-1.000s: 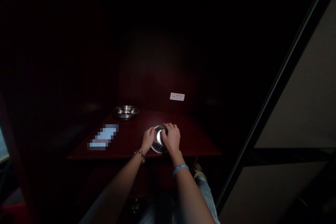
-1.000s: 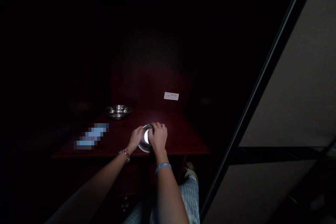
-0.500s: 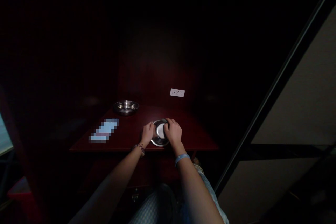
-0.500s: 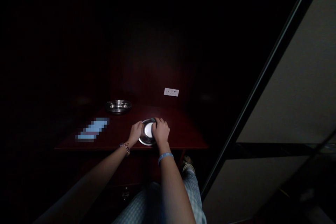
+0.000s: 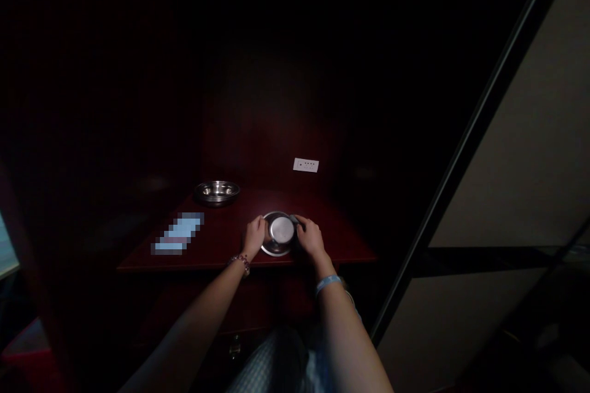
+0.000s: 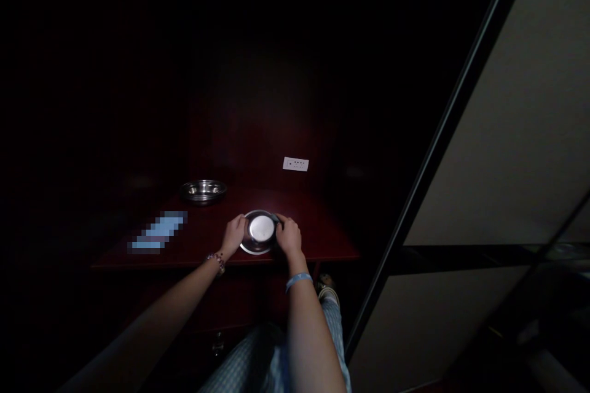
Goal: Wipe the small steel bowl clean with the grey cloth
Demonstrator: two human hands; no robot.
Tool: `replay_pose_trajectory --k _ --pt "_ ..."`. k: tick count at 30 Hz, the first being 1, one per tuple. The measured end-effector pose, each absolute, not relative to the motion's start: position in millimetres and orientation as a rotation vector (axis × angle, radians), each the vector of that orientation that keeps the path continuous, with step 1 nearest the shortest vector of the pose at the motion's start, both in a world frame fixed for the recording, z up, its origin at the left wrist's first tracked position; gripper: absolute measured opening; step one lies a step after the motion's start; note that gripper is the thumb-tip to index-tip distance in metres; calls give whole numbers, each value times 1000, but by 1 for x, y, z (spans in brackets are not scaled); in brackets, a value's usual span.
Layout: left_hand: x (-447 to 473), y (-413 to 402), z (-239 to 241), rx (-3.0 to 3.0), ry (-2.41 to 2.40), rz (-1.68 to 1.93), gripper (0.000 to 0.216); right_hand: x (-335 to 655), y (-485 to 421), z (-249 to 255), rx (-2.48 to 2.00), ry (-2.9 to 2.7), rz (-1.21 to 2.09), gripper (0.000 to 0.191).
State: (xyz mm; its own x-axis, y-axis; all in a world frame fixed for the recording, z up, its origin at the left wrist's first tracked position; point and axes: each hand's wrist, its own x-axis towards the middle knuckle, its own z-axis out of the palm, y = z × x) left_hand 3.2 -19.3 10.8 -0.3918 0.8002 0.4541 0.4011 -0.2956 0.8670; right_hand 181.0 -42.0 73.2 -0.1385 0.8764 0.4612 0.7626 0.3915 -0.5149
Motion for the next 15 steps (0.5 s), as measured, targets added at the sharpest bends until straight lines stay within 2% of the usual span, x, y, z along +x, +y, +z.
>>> replay_pose_trajectory --k 15 --pt "5 -22 13 1511 1563 1731 26 174 -39 76 -1094 -1755 132 40"
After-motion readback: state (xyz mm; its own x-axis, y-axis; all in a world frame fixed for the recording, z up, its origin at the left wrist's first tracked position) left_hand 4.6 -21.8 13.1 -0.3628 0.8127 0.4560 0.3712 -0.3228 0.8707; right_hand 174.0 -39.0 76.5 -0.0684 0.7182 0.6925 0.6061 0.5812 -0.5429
